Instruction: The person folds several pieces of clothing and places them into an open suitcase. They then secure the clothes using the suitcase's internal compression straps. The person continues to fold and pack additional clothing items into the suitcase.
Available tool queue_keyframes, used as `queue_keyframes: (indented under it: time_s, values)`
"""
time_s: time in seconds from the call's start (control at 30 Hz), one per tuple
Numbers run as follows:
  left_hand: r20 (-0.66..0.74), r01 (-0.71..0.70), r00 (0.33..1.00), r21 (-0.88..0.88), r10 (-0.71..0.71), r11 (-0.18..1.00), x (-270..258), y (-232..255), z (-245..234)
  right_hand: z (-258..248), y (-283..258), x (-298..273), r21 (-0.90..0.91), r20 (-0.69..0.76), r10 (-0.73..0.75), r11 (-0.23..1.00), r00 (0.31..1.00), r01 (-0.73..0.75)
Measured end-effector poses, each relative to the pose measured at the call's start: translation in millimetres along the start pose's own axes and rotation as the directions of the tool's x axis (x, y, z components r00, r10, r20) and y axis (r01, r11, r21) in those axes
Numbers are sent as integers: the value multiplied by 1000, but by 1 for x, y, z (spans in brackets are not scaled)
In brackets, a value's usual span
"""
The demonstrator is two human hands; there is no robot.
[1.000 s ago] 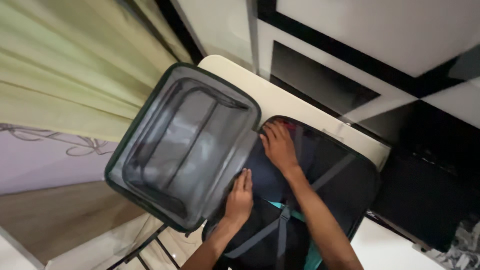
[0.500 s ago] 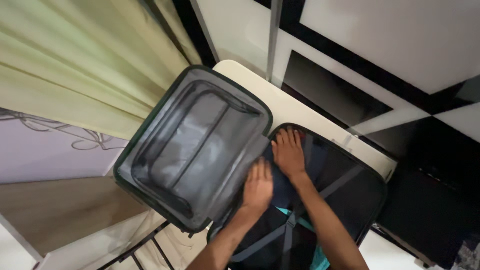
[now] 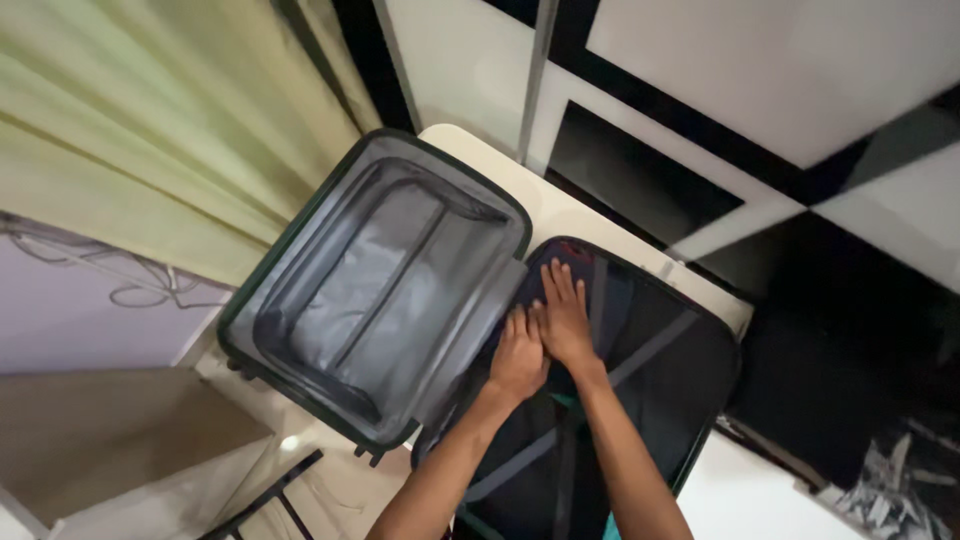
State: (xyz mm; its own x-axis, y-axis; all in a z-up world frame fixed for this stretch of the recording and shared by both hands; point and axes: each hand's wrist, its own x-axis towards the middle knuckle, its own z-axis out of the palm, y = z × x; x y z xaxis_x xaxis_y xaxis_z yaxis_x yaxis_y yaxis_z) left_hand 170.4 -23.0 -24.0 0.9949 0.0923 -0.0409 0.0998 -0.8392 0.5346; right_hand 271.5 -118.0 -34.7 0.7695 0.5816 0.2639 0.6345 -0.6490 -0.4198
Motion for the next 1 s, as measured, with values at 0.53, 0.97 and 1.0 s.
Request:
queue_keyframes:
  time_s: [0.53,0.97,1.0]
  values:
    - [-104,-360,929,-43,355,932,-193,-30,-47,-75,-186,-288,-102,-79,453,882,888,-459]
    - [-144,-394,917,-176,372,902,-227,-65,-19,-79,-232,-380,146,-174,499,866,849,-479]
    - [-156,-408,910,-187,384,893,-230,-64,-18,-81,-232,-386,199,-167,532,843,830,-500]
